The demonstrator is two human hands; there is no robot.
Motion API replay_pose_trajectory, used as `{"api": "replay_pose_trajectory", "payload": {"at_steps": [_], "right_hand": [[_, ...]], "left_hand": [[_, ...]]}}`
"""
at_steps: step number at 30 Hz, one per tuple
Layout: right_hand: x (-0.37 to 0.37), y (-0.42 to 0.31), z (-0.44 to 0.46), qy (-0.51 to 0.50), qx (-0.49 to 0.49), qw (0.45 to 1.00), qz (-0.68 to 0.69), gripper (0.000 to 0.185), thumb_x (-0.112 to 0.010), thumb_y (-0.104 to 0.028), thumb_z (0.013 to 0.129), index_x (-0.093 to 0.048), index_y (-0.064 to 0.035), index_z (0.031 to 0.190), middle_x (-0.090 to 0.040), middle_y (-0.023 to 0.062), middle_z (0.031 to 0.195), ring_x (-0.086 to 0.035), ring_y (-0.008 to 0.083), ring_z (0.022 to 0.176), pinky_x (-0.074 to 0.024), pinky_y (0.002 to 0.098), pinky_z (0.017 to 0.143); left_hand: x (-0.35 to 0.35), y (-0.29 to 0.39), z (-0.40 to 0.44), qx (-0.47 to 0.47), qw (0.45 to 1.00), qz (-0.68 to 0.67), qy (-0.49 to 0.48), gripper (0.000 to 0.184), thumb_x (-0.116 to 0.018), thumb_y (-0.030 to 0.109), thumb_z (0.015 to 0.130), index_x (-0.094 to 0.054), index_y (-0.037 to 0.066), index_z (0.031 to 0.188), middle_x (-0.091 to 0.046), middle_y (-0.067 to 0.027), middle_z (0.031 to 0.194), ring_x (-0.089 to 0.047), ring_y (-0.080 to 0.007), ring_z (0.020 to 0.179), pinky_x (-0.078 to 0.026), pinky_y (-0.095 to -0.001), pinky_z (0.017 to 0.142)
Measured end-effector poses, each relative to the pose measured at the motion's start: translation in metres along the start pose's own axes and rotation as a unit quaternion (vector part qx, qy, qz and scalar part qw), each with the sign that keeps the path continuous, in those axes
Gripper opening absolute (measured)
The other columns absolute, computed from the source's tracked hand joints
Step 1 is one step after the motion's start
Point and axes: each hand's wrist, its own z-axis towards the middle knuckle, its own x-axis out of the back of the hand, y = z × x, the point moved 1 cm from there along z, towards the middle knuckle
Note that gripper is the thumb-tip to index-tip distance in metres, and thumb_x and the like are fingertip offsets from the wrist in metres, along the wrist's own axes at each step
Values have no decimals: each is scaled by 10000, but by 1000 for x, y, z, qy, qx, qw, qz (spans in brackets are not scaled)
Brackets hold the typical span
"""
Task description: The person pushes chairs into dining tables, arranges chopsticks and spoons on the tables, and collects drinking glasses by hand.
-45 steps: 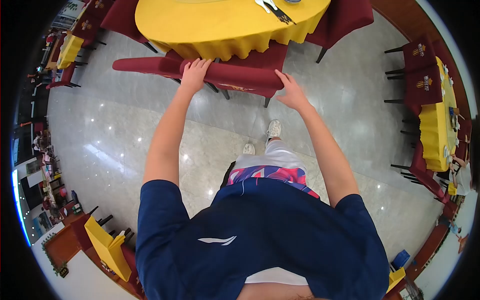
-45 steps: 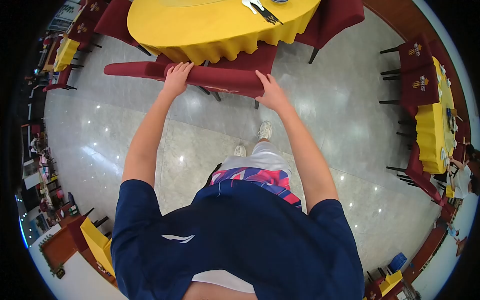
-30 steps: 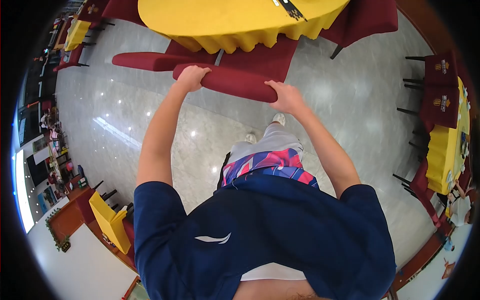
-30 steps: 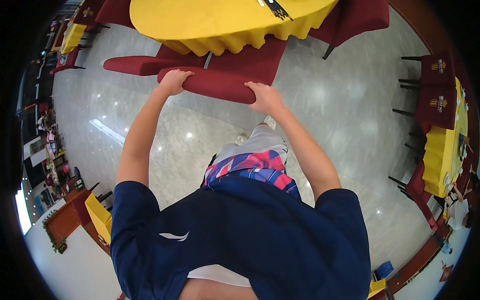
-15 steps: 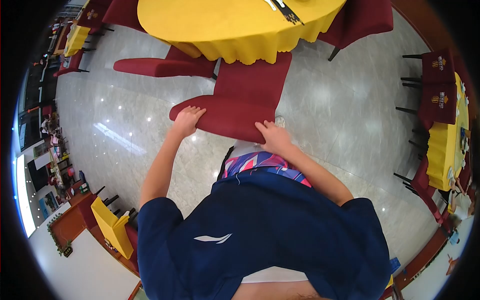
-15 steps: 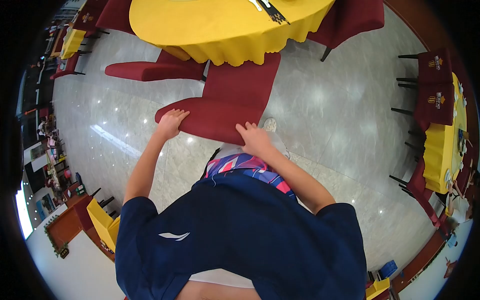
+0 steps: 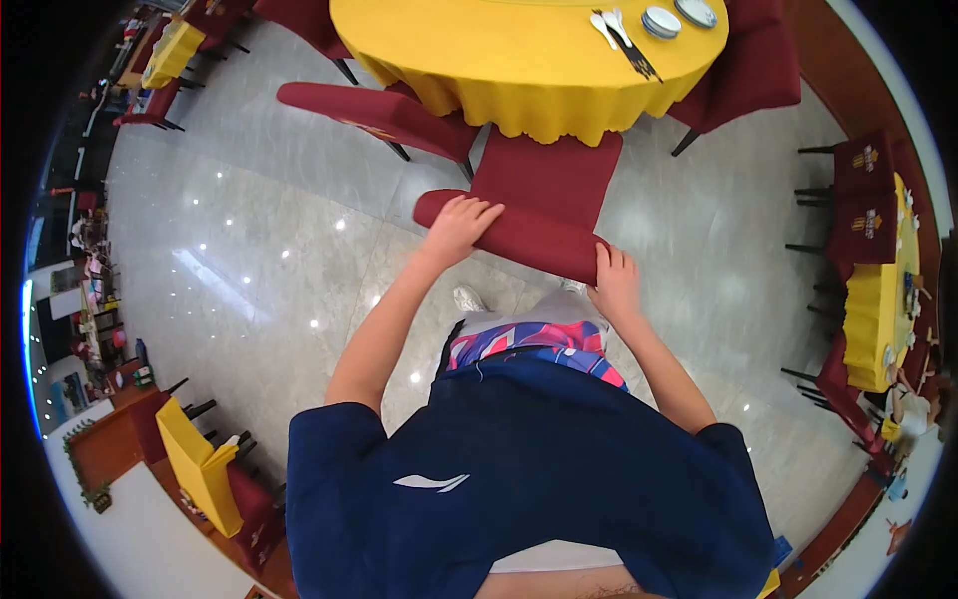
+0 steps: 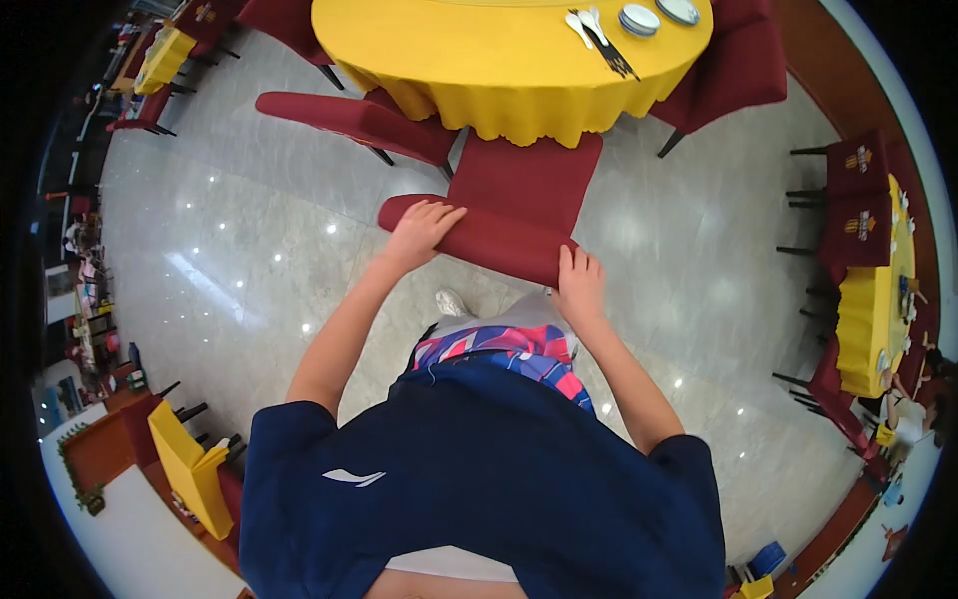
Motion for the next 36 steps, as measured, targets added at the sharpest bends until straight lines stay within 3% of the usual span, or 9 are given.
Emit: {"api": "replay_pose_trajectory", "payload": {"at_steps": [5,10,14,16,20,25,27,30,36], "right_hand": [[-8,-69,12,40,28,994,-100,901,-839,-304,651,-401,-38,1392,-498,204,1306,-468,385,1227,-374,515,1032],[-24,-132,47,37,86,993,-66,956,-848,-390,646,-390,-23,1400,-503,223,1318,-486,403,1218,-366,521,1039],[-29,-176,82,27,124,992,-20,920,-783,-470,712,-383,-24,1410,-554,207,1250,-562,376,1136,-458,499,947],[-29,-198,101,-8,103,994,-20,907,-758,-494,731,-381,-32,1414,-561,203,1238,-581,369,1109,-481,490,914],[-31,-241,133,-29,99,995,3,886,-715,-526,764,-369,-56,1431,-565,203,1242,-612,365,1054,-520,485,851],[-51,-290,197,10,160,984,76,901,-703,-508,785,-314,-77,1474,-448,270,1377,-473,439,1243,-435,518,992],[-59,-308,234,53,155,980,115,886,-710,-442,801,-287,-92,1496,-306,312,1476,-272,508,1373,-316,538,1101],[-43,-336,290,163,170,971,38,875,-743,-359,784,-301,-91,1490,-298,302,1483,-282,500,1367,-311,534,1103],[-16,-365,378,169,109,979,26,927,-791,-297,734,-298,-115,1497,-303,266,1489,-286,469,1376,-313,544,1096]], "left_hand": [[-4,-18,-33,-31,997,13,72,733,-819,248,659,-511,121,1312,-552,-74,1273,-505,-237,1220,-355,-456,1083],[26,-53,-90,68,988,75,118,751,-794,241,706,-465,150,1376,-522,-86,1323,-479,-244,1257,-335,-488,1093],[47,-112,-131,144,983,42,104,741,-764,204,745,-430,164,1406,-529,-110,1318,-497,-281,1239,-374,-474,1063],[49,-146,-164,220,971,-66,71,769,-759,207,752,-397,127,1425,-523,-146,1311,-530,-318,1198,-424,-460,1018],[33,-198,-239,332,929,-117,116,815,-761,200,754,-347,107,1450,-520,-172,1302,-532,-354,1184,-459,-451,974],[45,-241,-282,416,900,-120,55,856,-762,185,755,-303,104,1472,-492,-188,1335,-523,-378,1190,-462,-465,973],[56,-264,-274,415,903,-103,46,868,-763,180,755,-290,111,1479,-481,-188,1347,-516,-377,1200,-460,-465,975],[70,-306,-241,387,919,-67,36,886,-760,163,757,-267,126,1491,-462,-189,1368,-502,-375,1220,-457,-468,980],[126,-391,-126,268,961,-60,25,924,-790,156,732,-269,131,1494,-401,-216,1427,-445,-396,1281,-428,-449,1031]]}}
